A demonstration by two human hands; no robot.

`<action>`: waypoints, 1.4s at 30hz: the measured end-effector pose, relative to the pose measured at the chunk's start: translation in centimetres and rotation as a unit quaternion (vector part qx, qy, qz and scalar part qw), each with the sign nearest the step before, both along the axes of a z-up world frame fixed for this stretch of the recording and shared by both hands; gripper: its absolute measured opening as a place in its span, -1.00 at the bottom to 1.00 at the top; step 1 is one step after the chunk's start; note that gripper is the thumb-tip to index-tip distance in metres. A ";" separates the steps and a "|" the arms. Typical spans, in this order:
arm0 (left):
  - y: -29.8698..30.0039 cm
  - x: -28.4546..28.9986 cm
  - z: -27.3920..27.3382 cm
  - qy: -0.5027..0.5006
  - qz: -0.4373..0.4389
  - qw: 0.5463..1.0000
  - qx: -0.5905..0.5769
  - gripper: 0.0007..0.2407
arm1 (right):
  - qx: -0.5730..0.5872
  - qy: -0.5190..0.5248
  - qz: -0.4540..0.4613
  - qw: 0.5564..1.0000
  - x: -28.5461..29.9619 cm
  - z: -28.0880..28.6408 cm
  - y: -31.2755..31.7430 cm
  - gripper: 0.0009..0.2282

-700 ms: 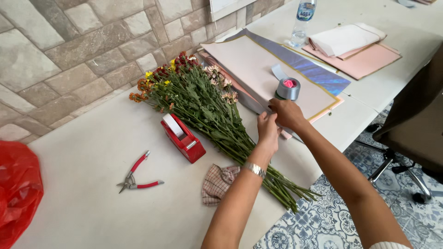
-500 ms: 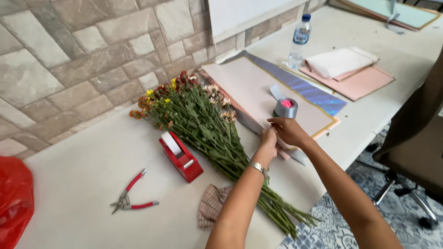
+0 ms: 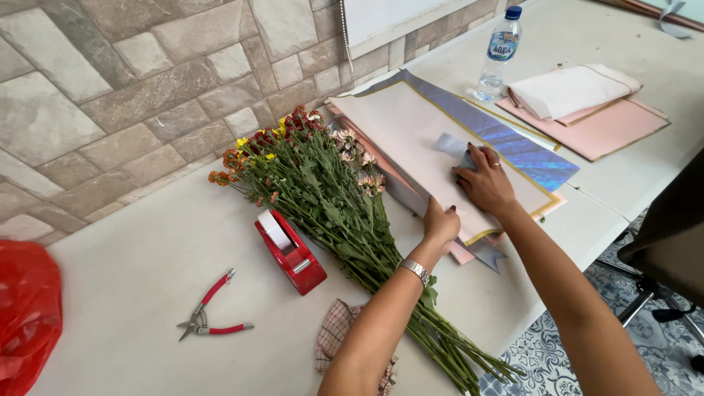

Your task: The person wraps flowers by folding sheets of decorative paper around the stems and securing the bundle with tape.

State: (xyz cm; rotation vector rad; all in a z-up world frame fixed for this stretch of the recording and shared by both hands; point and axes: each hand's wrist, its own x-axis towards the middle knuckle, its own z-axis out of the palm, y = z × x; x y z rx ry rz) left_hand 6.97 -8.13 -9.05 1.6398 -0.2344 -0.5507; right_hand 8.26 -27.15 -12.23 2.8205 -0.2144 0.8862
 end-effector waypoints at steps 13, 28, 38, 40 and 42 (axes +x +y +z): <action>19.6 -3.4 18.5 -0.107 -0.080 0.975 -0.179 -0.71 | 0.057 0.191 -0.107 0.974 -0.2 1.0 -6.9 -0.37; 58.6 -28.1 10.2 0.167 0.242 0.938 -0.183 -0.30 | 0.605 0.199 0.226 0.737 -26.2 17.9 29.9 -0.66; 67.0 -37.7 2.7 0.202 0.299 0.911 -0.198 -0.37 | 0.725 0.324 0.117 0.596 -39.5 7.6 49.3 -0.63; 67.9 -37.8 2.1 0.189 0.273 0.925 -0.185 -0.36 | 0.744 0.289 0.115 0.591 -40.6 7.5 51.4 -0.65; 67.8 -37.8 2.7 0.183 0.276 0.929 -0.166 -0.35 | 0.623 0.245 0.054 0.741 -41.0 8.6 52.8 -0.78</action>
